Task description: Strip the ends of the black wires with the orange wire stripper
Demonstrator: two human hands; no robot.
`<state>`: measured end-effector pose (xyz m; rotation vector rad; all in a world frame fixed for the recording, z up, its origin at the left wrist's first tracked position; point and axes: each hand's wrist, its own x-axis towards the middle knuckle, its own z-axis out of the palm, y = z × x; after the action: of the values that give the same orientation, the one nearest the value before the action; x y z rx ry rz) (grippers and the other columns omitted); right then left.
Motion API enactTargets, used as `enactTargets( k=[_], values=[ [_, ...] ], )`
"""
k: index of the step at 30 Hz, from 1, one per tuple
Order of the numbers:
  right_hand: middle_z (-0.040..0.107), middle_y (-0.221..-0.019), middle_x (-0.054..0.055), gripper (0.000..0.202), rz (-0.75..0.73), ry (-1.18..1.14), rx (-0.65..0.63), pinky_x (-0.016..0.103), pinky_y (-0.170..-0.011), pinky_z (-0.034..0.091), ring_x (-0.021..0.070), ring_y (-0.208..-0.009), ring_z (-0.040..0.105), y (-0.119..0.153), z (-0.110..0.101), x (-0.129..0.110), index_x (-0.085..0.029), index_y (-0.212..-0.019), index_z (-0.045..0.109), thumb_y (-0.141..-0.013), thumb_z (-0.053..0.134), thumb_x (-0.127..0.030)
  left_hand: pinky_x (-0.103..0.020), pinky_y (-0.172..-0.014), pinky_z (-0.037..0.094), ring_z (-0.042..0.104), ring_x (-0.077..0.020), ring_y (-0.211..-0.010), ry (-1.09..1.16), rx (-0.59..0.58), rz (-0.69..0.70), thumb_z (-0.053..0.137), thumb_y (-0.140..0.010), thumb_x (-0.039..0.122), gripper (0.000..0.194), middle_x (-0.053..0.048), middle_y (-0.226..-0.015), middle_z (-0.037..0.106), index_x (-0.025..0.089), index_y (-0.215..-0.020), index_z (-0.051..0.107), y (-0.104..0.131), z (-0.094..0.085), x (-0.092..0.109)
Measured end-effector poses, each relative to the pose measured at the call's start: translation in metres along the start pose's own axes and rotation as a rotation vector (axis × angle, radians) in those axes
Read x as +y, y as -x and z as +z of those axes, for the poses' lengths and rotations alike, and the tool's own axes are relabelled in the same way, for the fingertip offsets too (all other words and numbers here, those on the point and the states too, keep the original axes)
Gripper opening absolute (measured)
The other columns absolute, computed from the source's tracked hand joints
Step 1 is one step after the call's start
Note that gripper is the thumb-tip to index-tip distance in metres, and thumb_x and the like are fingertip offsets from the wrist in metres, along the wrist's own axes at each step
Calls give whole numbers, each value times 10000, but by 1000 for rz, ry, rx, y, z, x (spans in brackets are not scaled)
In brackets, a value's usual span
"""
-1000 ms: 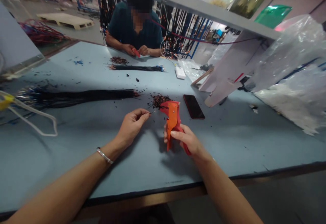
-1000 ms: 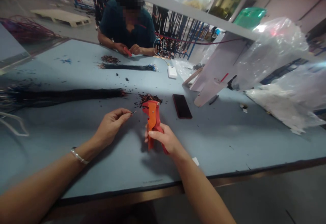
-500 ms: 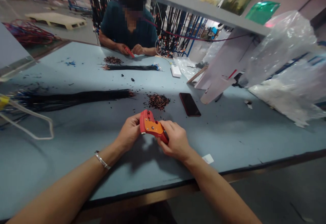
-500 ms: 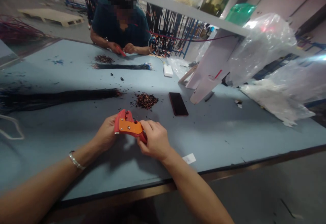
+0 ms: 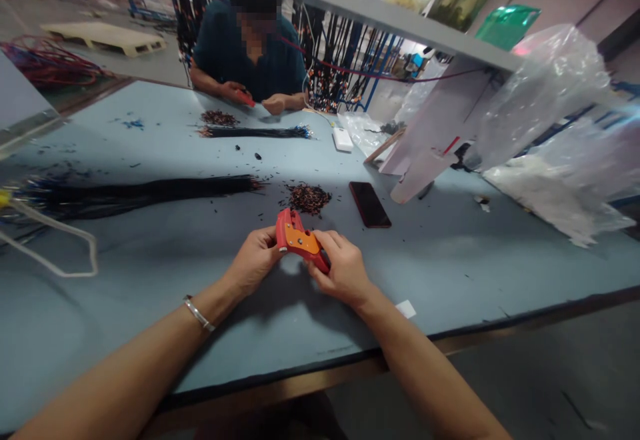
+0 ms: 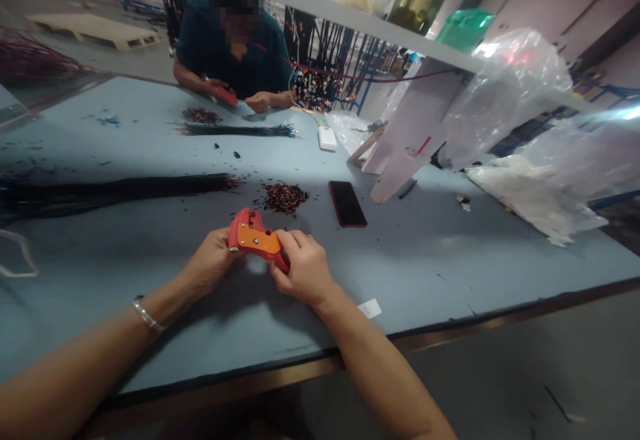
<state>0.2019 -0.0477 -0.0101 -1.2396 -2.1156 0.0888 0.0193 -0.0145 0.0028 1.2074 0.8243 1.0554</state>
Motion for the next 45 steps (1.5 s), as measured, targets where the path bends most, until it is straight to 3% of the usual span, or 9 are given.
enactTargets(
  k=[16,19,22,26,31,34,37,39,45],
  values=[
    [671,-1024,132,392,-9,76,-46,366,-775,469,265,-866,613,-3,0,1,-147,-1161,569,-794,551,-283,-292,-723,496,626,-178,-695,43,32,-51,844,-552,469,389,-49,-724,726,156,-762,750,2,6,3],
    [676,-987,126,389,-6,114,-69,354,-744,463,254,-811,609,-1,-1,2,-145,-1124,584,-755,568,-265,-268,-631,475,576,-156,-614,14,26,-44,827,-574,453,333,-13,-613,670,167,-712,727,3,8,5],
    [684,-923,107,357,16,154,-96,332,-702,452,239,-755,611,0,0,3,-149,-1066,598,-723,564,-242,-241,-543,415,502,-136,-540,6,34,-33,811,-594,434,300,37,-444,499,182,-583,647,4,10,5],
    [689,-833,70,245,26,158,-98,284,-645,426,210,-719,626,0,1,2,-173,-972,597,-744,522,-224,-225,-487,330,414,-114,-501,26,30,-30,806,-599,469,357,69,-407,354,182,-562,598,3,8,1],
    [672,-754,46,156,35,118,-83,256,-598,392,186,-671,619,1,2,0,-184,-895,577,-762,505,-220,-214,-431,198,237,-58,-443,42,28,-73,802,-586,549,464,79,-436,337,163,-535,549,3,4,-4],
    [650,-717,43,131,72,55,-78,264,-589,377,183,-638,594,-1,1,-2,-175,-866,582,-776,506,-233,-212,-442,208,264,-61,-460,28,32,-81,792,-592,561,446,58,-479,426,147,-620,628,2,4,-3],
    [612,-685,17,148,188,-105,-82,267,-598,374,166,-602,546,-8,-5,-5,-170,-871,600,-778,553,-275,-209,-493,287,388,-86,-531,-2,72,-57,761,-647,500,378,17,-601,555,142,-746,692,0,2,-2],
    [589,-683,-7,175,302,-320,-91,263,-610,390,151,-604,528,-13,-11,-6,-176,-891,609,-770,602,-302,-205,-500,290,399,-87,-541,-40,140,-64,726,-680,427,302,24,-604,546,147,-790,701,-2,0,-1],
    [646,-835,28,335,635,-1332,-146,306,-652,513,175,-702,645,-10,-19,5,-170,-1029,595,-759,674,-353,-212,-478,283,393,-74,-489,-86,224,-64,668,-708,370,276,40,-618,525,160,-886,686,-6,-5,0]
  ],
)
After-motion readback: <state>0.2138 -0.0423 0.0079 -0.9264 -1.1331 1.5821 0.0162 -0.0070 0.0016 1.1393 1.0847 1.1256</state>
